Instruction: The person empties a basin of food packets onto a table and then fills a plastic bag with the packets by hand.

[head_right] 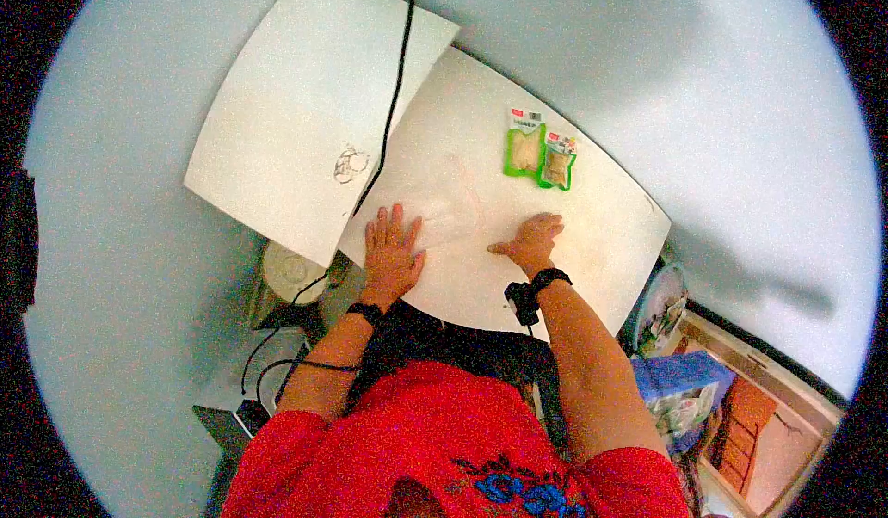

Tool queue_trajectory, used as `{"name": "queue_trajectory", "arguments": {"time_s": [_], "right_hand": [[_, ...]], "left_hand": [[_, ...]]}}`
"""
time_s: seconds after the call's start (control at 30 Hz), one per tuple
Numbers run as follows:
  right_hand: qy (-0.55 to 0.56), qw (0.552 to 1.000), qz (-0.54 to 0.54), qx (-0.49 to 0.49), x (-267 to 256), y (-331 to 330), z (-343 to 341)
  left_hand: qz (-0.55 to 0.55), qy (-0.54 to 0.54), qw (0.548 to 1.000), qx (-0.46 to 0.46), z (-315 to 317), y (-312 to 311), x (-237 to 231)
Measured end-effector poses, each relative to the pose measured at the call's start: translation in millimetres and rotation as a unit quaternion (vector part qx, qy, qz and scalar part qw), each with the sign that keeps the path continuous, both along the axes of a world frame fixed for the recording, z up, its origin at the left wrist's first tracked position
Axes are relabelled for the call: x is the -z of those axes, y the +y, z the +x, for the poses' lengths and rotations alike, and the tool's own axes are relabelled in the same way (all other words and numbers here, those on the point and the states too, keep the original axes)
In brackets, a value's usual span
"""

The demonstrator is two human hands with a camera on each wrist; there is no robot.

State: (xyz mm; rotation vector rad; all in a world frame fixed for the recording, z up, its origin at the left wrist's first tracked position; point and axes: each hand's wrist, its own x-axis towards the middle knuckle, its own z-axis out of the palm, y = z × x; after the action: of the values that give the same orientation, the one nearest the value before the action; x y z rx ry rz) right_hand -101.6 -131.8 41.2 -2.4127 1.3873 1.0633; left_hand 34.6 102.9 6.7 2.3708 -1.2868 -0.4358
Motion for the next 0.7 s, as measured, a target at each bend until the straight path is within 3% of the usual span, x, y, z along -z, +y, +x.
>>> {"name": "queue_trajectory", "arguments": {"time_s": [0.3,0.43,0.7], "right_hand": [[0.03,0.999,0.001,-0.019,4.9,-3.1,2.4],[0.043,0.999,0.005,-0.025,6.9,-4.1,3.4],[0.021,0.999,-0.012,-0.042,0.9,-3.5,0.6]], "left_hand": [[0.023,-0.022,0.999,0.02,-2.8,-4.4,1.0],[-0.015,-0.008,1.0,0.007,-12.1,-19.7,0.3],[0.004,-0.061,0.981,-0.184,-9.1,-75.1,1.1]]}}
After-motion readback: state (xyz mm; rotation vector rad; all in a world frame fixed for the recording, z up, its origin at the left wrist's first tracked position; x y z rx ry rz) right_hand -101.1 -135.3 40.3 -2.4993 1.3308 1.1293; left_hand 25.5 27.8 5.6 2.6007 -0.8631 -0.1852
